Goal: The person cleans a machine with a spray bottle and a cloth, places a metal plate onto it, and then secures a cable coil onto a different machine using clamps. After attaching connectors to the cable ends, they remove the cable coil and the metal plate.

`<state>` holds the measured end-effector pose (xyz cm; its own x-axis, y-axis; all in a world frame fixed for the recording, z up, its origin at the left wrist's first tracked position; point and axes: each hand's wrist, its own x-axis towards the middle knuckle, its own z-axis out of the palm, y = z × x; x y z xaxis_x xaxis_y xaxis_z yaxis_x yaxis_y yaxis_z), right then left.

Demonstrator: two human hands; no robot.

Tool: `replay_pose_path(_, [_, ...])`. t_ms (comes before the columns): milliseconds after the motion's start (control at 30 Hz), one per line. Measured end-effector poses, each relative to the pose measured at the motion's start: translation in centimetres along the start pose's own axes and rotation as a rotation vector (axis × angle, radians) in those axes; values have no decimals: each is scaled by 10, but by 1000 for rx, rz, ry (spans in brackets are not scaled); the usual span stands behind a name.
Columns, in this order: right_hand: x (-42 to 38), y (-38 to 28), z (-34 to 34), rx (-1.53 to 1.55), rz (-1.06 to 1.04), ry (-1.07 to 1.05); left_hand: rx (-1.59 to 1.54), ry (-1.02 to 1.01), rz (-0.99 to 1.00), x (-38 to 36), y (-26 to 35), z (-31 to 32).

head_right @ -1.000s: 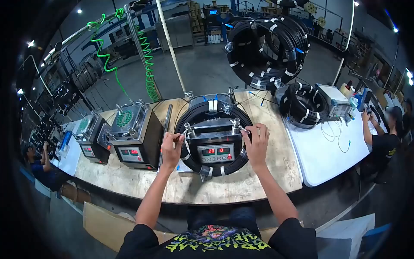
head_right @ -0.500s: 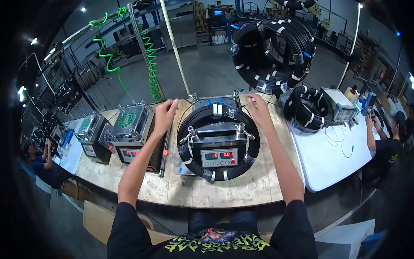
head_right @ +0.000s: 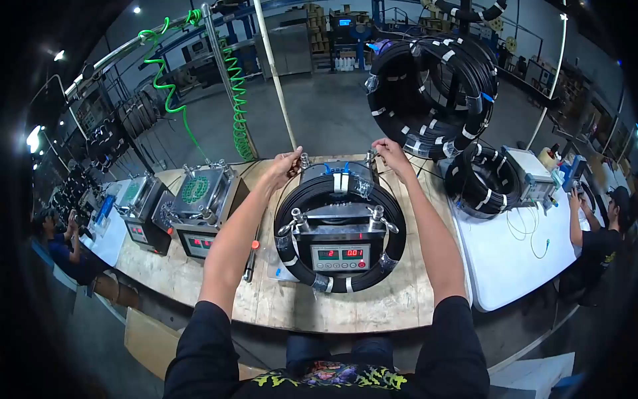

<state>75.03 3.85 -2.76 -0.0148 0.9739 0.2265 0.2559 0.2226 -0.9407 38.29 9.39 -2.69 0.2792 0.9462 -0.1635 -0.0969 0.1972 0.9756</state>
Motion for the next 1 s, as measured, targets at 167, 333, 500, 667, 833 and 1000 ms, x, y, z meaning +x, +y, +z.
replay_pose_path(167, [-1, 2, 8, 88, 55, 58, -133, -79, 31, -13, -9, -1])
replay_pose_path(333, [-36, -33, 7, 255, 324, 20, -37, -29, -70, -42, 10, 5])
replay_pose_path(500, [-73, -69, 0, 336, 373, -114, 73, -210, -188, -74, 22, 1])
replay_pose_path(667, [-84, -81, 1, 417, 392, -247, 209, -183, -134, -95, 25, 18])
replay_pose_path(833, [-81, -69, 4, 407, 347, -287, 268, -118, -15, -111, 34, 29])
replay_pose_path(1000, [-93, -78, 7, 406, 318, -235, 134, -174, -88, -98, 24, 20])
